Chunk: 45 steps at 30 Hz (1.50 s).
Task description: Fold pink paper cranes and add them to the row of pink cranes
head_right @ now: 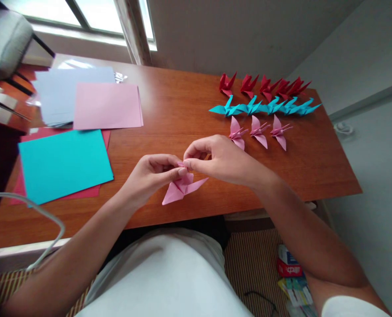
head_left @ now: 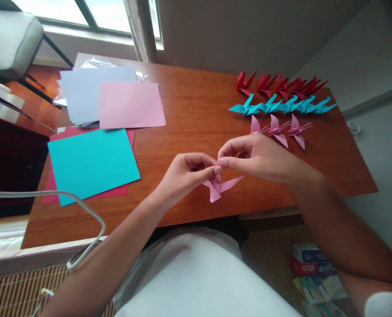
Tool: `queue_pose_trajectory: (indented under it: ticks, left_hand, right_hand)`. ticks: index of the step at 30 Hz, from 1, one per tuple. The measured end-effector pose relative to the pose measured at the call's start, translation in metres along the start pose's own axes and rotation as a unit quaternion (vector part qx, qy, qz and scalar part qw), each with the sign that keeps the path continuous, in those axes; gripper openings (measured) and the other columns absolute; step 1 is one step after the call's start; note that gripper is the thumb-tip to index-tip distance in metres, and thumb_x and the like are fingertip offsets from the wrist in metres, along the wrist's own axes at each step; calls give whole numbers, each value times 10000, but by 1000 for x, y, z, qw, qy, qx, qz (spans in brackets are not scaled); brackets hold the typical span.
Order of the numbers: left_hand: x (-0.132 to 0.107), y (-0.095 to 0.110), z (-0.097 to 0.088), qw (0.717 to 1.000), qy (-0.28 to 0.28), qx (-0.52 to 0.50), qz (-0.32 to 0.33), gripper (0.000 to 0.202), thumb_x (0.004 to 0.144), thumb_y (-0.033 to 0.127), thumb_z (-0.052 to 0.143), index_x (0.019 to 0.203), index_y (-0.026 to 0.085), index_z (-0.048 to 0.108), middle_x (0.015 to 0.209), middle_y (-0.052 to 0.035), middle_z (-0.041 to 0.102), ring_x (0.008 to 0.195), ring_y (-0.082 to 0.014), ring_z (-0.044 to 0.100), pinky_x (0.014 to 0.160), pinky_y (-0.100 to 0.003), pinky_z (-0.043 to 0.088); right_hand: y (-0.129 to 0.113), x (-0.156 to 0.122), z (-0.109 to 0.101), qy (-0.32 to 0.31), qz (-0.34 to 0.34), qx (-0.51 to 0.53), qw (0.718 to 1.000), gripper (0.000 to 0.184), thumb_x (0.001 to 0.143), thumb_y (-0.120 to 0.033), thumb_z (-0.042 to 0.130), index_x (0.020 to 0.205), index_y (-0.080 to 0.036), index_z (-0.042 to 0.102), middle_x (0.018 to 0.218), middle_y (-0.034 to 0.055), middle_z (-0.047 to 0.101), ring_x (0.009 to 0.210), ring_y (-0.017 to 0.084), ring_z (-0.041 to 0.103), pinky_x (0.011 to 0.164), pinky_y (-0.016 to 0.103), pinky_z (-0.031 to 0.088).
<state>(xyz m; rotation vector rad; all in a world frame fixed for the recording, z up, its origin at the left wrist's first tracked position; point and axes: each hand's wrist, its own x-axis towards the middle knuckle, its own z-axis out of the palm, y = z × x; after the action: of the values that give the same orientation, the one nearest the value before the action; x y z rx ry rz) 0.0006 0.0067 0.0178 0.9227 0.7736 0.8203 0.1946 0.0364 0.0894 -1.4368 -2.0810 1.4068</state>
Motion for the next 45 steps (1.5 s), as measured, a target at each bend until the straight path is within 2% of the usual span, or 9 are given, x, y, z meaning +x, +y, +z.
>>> queue_pose_trajectory:
  ticks: [6, 12, 15, 18, 22, 26, 33, 41, 45]
  left_hand:
    - [2, -4, -1, 998, 38, -23, 44, 244, 698, 305, 914, 797, 144, 760, 717, -8, 755, 650, -131, 714, 625, -203, 566]
    - [2, -3, -3, 997, 52, -3, 59, 213, 765, 326, 869, 835, 143, 783, 782, -28, 755, 708, -130, 696, 663, -208, 538]
    - [2, -1, -3, 997, 55, 10, 61, 208, 804, 351, 836, 840, 149, 802, 751, -28, 744, 704, -130, 674, 658, -213, 522]
    - [2, -1, -2, 996, 52, 10, 67, 184, 831, 350, 813, 855, 168, 816, 711, -16, 738, 685, -120, 660, 658, -210, 519]
    - [2, -3, -1, 994, 70, -5, 78, 148, 807, 318, 838, 883, 192, 825, 782, -20, 779, 701, -110, 670, 673, -202, 523]
    - [1, -4, 0, 993, 87, -26, 81, 160, 772, 303, 867, 886, 198, 829, 876, -38, 809, 742, -122, 700, 677, -204, 533]
    - [0, -2, 0, 990, 103, 5, 99, 155, 801, 303, 843, 905, 188, 836, 785, -28, 792, 650, -88, 647, 592, -175, 499]
    - [1, -3, -1, 990, 93, -23, 106, 242, 780, 312, 861, 969, 179, 788, 898, -45, 794, 765, -125, 707, 660, -193, 547]
    - [0, -5, -1, 985, 101, 39, 135, 312, 817, 342, 825, 1064, 171, 742, 933, -63, 776, 816, -156, 722, 710, -234, 576]
  right_hand:
    - [0, -7, 6, 38, -46, -10, 998, 65, 845, -245, 702, 895, -205, 708, 885, 2, 737, 818, 160, 683, 660, 256, 508]
    - [2, -7, 22, 137, -91, -82, 983, 104, 818, -126, 702, 871, -213, 679, 888, 1, 708, 830, 157, 650, 651, 264, 478]
    - [3, -6, 29, 180, -100, -104, 973, 139, 817, -98, 703, 862, -226, 671, 875, 0, 704, 821, 160, 640, 676, 281, 482]
    - [4, -5, 33, 204, -105, -103, 968, 163, 816, -84, 696, 866, -236, 671, 873, 0, 702, 810, 165, 642, 668, 289, 486]
    - [7, -5, 35, 227, -103, -90, 964, 128, 827, -122, 708, 856, -241, 671, 868, 0, 694, 795, 168, 648, 660, 298, 492]
    - [10, -5, 36, 241, -101, -91, 961, 83, 848, -193, 726, 837, -243, 660, 856, 4, 696, 814, 180, 651, 672, 309, 495]
    - [10, -4, 37, 258, -113, -105, 954, 105, 847, -172, 732, 827, -241, 655, 855, 0, 696, 818, 176, 643, 722, 317, 500]
    - [7, -4, 41, 259, -108, -94, 955, 54, 873, -186, 711, 841, -229, 703, 877, 25, 720, 858, 195, 662, 770, 343, 502]
    - [5, -5, 40, 245, -99, -84, 961, 58, 888, -211, 694, 836, -237, 704, 883, 27, 726, 855, 196, 666, 770, 344, 513]
